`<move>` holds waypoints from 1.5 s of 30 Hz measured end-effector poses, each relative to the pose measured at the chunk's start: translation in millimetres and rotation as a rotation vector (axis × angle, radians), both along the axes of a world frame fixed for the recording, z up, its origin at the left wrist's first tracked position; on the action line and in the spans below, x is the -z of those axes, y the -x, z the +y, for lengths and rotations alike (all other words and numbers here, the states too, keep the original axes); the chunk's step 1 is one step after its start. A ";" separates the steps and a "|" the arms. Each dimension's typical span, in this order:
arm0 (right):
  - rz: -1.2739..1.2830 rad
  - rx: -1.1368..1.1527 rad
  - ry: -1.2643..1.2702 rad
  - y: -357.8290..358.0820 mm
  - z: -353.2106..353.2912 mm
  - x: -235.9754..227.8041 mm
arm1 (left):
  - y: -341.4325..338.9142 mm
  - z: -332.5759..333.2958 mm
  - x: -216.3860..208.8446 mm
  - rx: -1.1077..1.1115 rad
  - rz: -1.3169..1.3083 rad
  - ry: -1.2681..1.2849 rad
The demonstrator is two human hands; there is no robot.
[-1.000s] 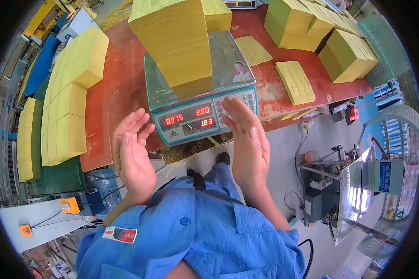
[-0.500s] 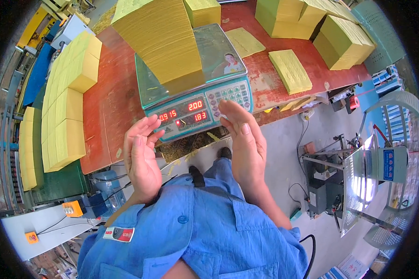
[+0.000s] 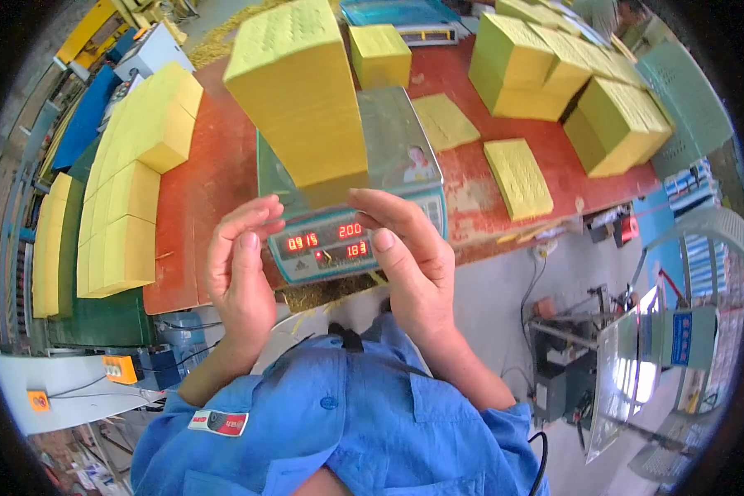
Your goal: Weigh stacks of paper on a scale and stack them on a conveyor and work surface.
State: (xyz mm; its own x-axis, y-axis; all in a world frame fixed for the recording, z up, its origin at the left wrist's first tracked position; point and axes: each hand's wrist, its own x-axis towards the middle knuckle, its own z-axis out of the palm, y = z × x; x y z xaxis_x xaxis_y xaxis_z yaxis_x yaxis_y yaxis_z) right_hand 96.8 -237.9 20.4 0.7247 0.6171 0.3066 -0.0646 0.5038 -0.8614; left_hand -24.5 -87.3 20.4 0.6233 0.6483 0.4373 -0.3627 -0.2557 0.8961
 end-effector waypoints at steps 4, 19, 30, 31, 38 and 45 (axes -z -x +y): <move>-0.314 0.021 0.020 -32.4 39.9 -36.8 | -24.3 28.1 -39.6 -0.064 -0.148 -0.259; -1.063 0.494 0.181 -129.2 117.0 -80.5 | -89.6 102.4 -78.2 -0.374 0.080 -0.748; -1.122 0.479 0.158 -134.5 125.9 -87.0 | -92.8 107.8 -78.2 -0.331 0.075 -0.684; -1.100 0.478 0.164 -132.7 125.2 -87.6 | -91.9 107.6 -79.2 -0.339 0.064 -0.701; -1.057 0.482 0.166 -124.3 116.2 -84.8 | -84.2 106.6 -82.2 -0.321 0.045 -0.793; -1.026 0.478 0.150 -108.5 102.0 -82.1 | -79.0 106.4 -84.4 -0.385 -0.062 -0.969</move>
